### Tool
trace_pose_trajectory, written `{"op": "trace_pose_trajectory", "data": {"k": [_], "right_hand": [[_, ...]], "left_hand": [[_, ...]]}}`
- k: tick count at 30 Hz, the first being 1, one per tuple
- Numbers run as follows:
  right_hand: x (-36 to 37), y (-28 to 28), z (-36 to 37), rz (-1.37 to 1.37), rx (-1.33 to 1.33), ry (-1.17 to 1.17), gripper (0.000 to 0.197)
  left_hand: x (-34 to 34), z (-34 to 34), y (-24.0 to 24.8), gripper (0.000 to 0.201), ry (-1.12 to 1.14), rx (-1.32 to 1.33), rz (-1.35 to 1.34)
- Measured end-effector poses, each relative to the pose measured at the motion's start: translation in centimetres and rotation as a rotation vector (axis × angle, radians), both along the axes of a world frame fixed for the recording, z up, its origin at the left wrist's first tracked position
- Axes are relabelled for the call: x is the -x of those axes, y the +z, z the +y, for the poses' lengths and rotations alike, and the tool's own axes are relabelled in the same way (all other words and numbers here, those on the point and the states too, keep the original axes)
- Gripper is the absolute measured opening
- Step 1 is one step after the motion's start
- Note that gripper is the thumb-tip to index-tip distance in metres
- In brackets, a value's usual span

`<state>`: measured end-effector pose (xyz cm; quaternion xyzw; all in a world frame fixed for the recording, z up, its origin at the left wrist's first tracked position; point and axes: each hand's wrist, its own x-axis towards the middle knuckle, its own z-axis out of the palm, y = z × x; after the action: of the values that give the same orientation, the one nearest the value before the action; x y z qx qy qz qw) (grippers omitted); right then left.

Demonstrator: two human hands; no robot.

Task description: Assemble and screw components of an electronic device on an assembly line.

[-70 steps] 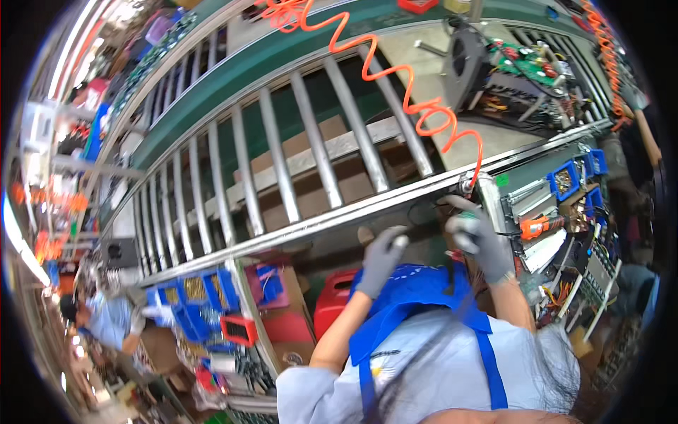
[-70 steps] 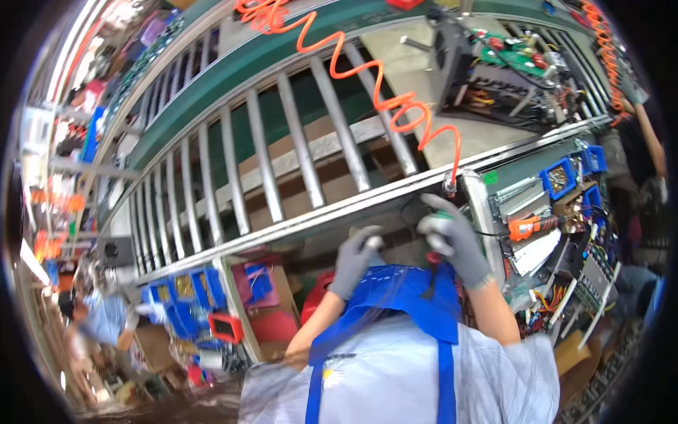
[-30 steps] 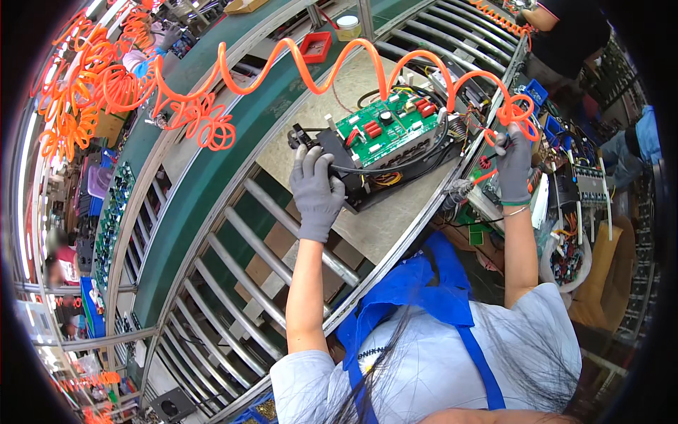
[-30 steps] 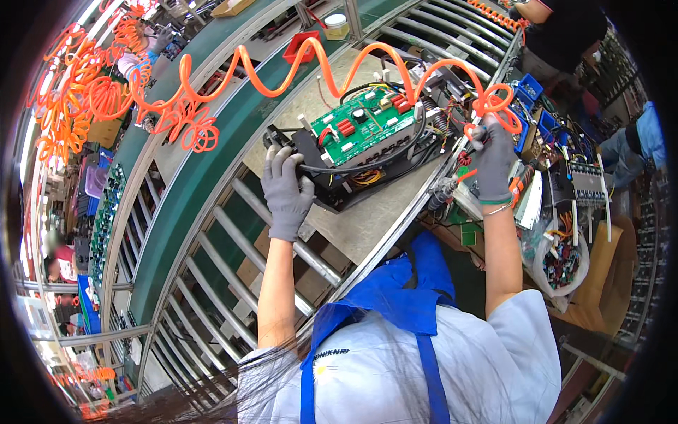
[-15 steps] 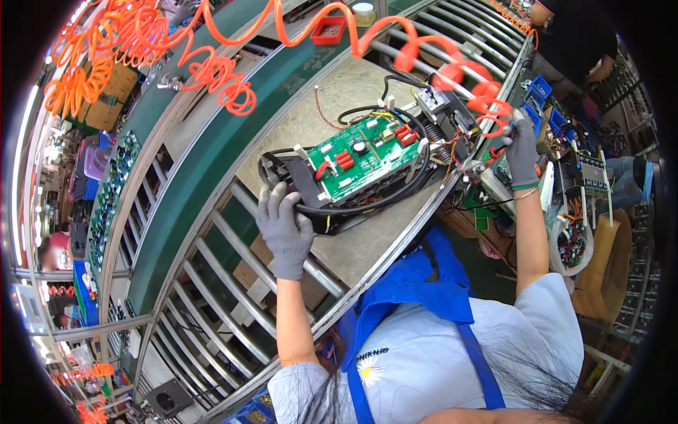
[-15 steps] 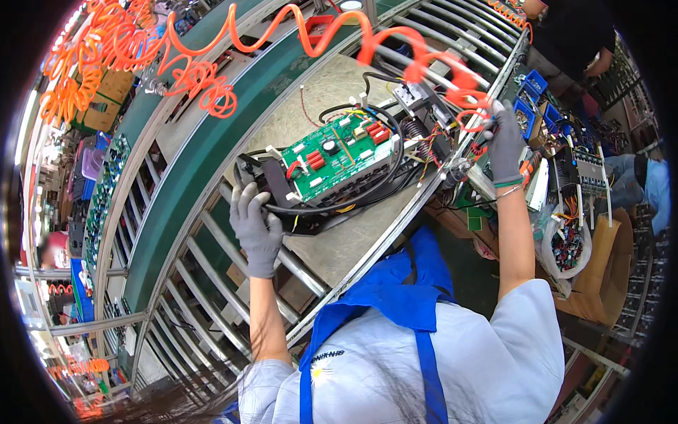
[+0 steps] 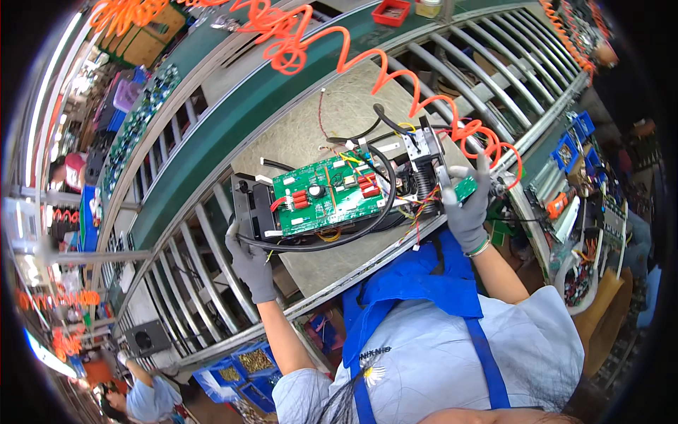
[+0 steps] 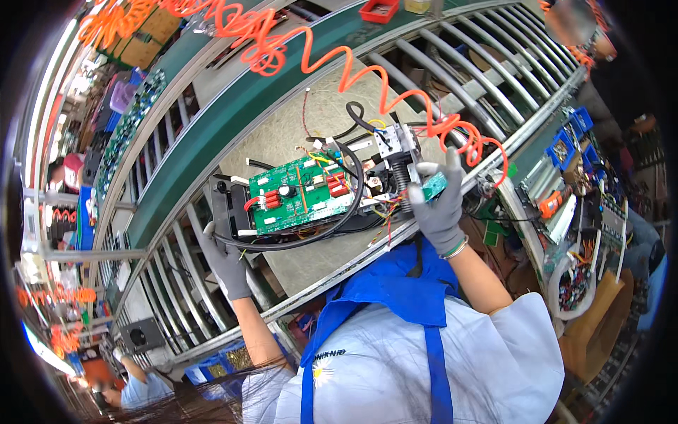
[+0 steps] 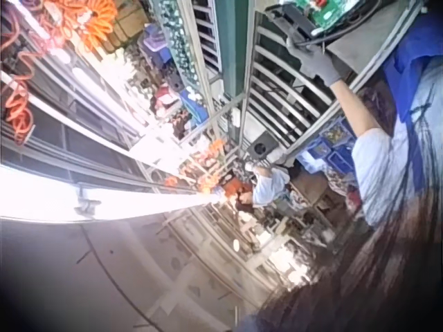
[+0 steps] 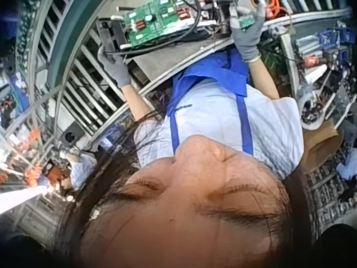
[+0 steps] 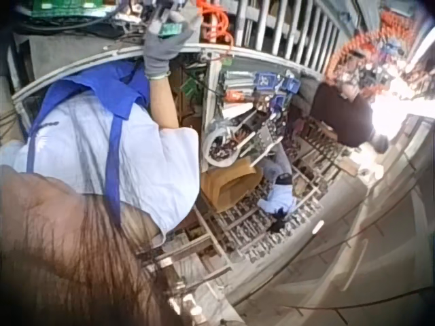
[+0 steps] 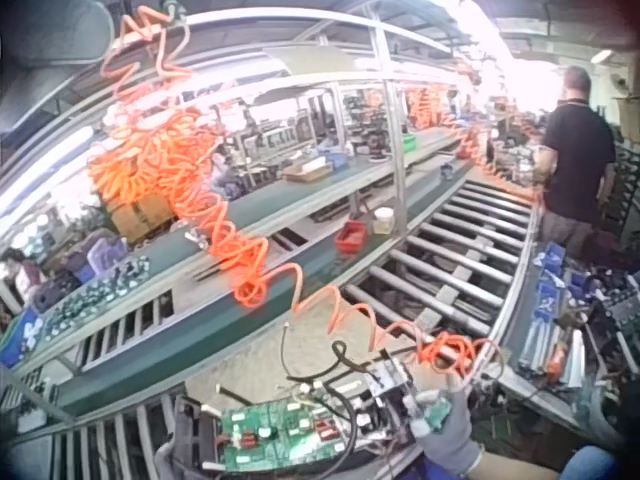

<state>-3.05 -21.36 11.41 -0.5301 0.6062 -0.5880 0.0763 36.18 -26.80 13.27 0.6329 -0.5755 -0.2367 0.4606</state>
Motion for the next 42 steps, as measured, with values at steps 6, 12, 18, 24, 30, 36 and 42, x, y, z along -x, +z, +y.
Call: {"op": "trace_pose_trajectory", "data": {"k": [6, 12, 18, 24, 30, 36, 42], "right_hand": [[-2.2, -1.9, -4.2, 0.044, 0.145, 0.185, 0.069], [-2.4, -1.6, -8.9, 0.034, 0.166, 0.337, 0.069], [-3.3, -1.9, -8.9, -0.028, 0.127, 0.43, 0.068], [-3.7, -1.5, -8.4, -0.009, 0.115, 0.509, 0.072], [-0.6, 1.3, -6.7, -0.625, -0.019, 0.234, 0.056], [6.9, -2.4, -2.5, -0.758, -0.382, 0.147, 0.051], [4.8, -5.6, 1.5, -0.773, -0.865, 0.316, 0.053]], "left_hand": [[-3.2, 3.1, -0.8, 0.05, 0.219, 0.09, -0.268], [-2.8, 6.6, 3.0, 0.043, 0.379, -0.061, -0.922], [-3.0, 1.6, 9.2, 0.021, 0.217, 0.078, -0.245], [-9.0, -14.5, 12.8, 0.046, 0.44, -0.043, -0.111], [3.8, -16.5, 6.1, 0.076, -0.082, 0.039, -0.916], [11.1, -10.4, 5.3, 0.039, -0.48, -0.31, -0.666], [16.0, -4.3, 10.8, 0.03, -0.442, -0.115, -0.237]]}}
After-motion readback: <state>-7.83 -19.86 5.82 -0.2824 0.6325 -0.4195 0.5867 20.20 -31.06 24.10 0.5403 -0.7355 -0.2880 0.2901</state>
